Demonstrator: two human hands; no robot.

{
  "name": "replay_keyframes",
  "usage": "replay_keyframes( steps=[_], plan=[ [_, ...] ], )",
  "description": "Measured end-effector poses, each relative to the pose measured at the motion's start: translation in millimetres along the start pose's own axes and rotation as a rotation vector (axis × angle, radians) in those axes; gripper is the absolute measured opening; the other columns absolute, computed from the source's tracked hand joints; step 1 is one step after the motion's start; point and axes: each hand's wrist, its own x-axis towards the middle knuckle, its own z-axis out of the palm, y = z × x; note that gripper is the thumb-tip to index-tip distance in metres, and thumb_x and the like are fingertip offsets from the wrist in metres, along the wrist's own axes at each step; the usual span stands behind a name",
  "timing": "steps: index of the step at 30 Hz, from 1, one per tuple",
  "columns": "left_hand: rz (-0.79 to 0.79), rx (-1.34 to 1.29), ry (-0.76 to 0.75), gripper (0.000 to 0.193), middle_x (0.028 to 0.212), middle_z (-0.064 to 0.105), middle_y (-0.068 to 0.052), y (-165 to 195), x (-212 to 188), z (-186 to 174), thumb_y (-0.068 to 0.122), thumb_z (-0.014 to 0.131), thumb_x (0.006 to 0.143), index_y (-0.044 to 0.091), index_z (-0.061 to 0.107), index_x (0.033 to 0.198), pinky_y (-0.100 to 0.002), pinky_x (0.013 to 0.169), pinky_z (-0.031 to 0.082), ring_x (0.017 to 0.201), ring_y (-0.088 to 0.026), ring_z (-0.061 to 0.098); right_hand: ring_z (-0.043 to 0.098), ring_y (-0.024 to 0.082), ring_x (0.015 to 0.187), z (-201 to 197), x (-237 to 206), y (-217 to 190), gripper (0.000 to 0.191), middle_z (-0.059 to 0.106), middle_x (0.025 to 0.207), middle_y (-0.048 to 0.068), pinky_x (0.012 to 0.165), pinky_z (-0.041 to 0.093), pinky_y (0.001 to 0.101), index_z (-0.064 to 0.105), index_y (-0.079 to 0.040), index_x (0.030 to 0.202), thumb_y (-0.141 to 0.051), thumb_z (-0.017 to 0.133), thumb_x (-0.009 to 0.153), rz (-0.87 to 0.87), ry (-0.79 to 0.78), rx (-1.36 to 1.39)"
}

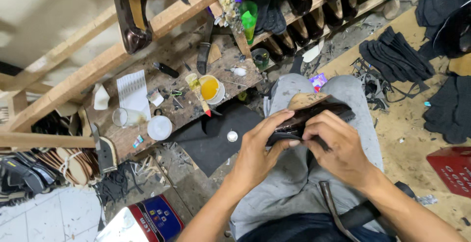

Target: The person sits on the floor and attaches a black rubber sole to a brown shoe upper, pressing and aligning the sole against the shoe. They then use a curved blade to trim excess sole material around the edge and tap the sole with a hammer before setting the shoe on the rack.

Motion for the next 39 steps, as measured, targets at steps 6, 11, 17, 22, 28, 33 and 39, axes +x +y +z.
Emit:
replay_keyframes(
  steps=[6, 11, 17, 22, 28, 33, 39],
  plan=[
    [0.132, 0.045, -0.077, 0.052, 0.148, 0.059, -0.022, 7, 3, 0, 0.004, 0.077, 0.09, 0.002, 0.057, 0.138, -0.04, 0.11, 0.052, 0.138, -0.038, 0.059, 0.068, 0.023, 0.084, -10, -1, 4, 0.028, 0.068, 0.092, 0.008, 0.076, 0.053, 0.0318, 0.064, -0.003, 0.09, 0.004, 0.084, 0.072, 0.006, 0.084, 0.106],
    [0.174, 0.126, 0.0, 0.038, 0.136, 0.067, -0.018, 2, 3, 17, 0.003, 0.074, 0.095, 0.0, 0.062, 0.131, -0.037, 0.104, 0.058, 0.128, -0.033, 0.068, 0.068, 0.022, 0.084, -17, -2, 7, 0.028, 0.068, 0.092, 0.01, 0.075, 0.054, 0.0306, 0.064, -0.001, 0.089, 0.001, 0.085, 0.071, 0.013, 0.097, 0.137],
    [0.213, 0.134, 0.068, 0.028, 0.131, 0.068, -0.019, -9, 4, 25, 0.002, 0.071, 0.099, -0.001, 0.063, 0.126, -0.037, 0.105, 0.059, 0.126, -0.033, 0.07, 0.07, 0.018, 0.08, -13, -1, 10, 0.026, 0.07, 0.089, 0.008, 0.072, 0.055, 0.028, 0.067, -0.002, 0.088, 0.0, 0.086, 0.071, 0.106, 0.121, 0.213],
    [0.091, 0.126, 0.052, 0.031, 0.131, 0.069, -0.019, -1, 4, 18, 0.001, 0.072, 0.096, -0.001, 0.065, 0.127, -0.039, 0.106, 0.056, 0.125, -0.034, 0.07, 0.067, 0.022, 0.08, -6, 3, 11, 0.042, 0.069, 0.088, 0.009, 0.074, 0.053, 0.0308, 0.064, -0.001, 0.094, -0.007, 0.092, 0.064, 0.212, 0.217, 0.158],
    [0.004, 0.171, 0.018, 0.04, 0.137, 0.066, -0.02, 3, 0, 8, 0.0, 0.073, 0.091, 0.001, 0.066, 0.13, -0.04, 0.104, 0.052, 0.125, -0.036, 0.067, 0.067, 0.025, 0.089, -2, 3, 24, 0.03, 0.068, 0.094, 0.009, 0.079, 0.052, 0.0339, 0.067, -0.004, 0.092, -0.002, 0.086, 0.07, -0.016, 0.05, 0.141],
    [0.008, 0.144, 0.084, 0.038, 0.13, 0.072, -0.014, -13, 1, 16, 0.006, 0.081, 0.086, 0.004, 0.071, 0.123, -0.035, 0.101, 0.057, 0.119, -0.029, 0.073, 0.068, 0.024, 0.089, 8, -7, 30, 0.024, 0.069, 0.094, 0.009, 0.08, 0.053, 0.0333, 0.069, -0.004, 0.093, 0.001, 0.083, 0.074, 0.051, 0.061, 0.145],
    [0.049, 0.116, 0.139, 0.029, 0.123, 0.074, -0.013, -38, -4, 19, 0.004, 0.08, 0.088, 0.003, 0.074, 0.116, -0.036, 0.103, 0.058, 0.119, -0.028, 0.074, 0.069, 0.022, 0.091, 17, -4, 34, 0.036, 0.069, 0.095, 0.009, 0.08, 0.054, 0.0322, 0.067, -0.004, 0.095, -0.01, 0.091, 0.069, 0.2, 0.148, 0.105]
  ],
)
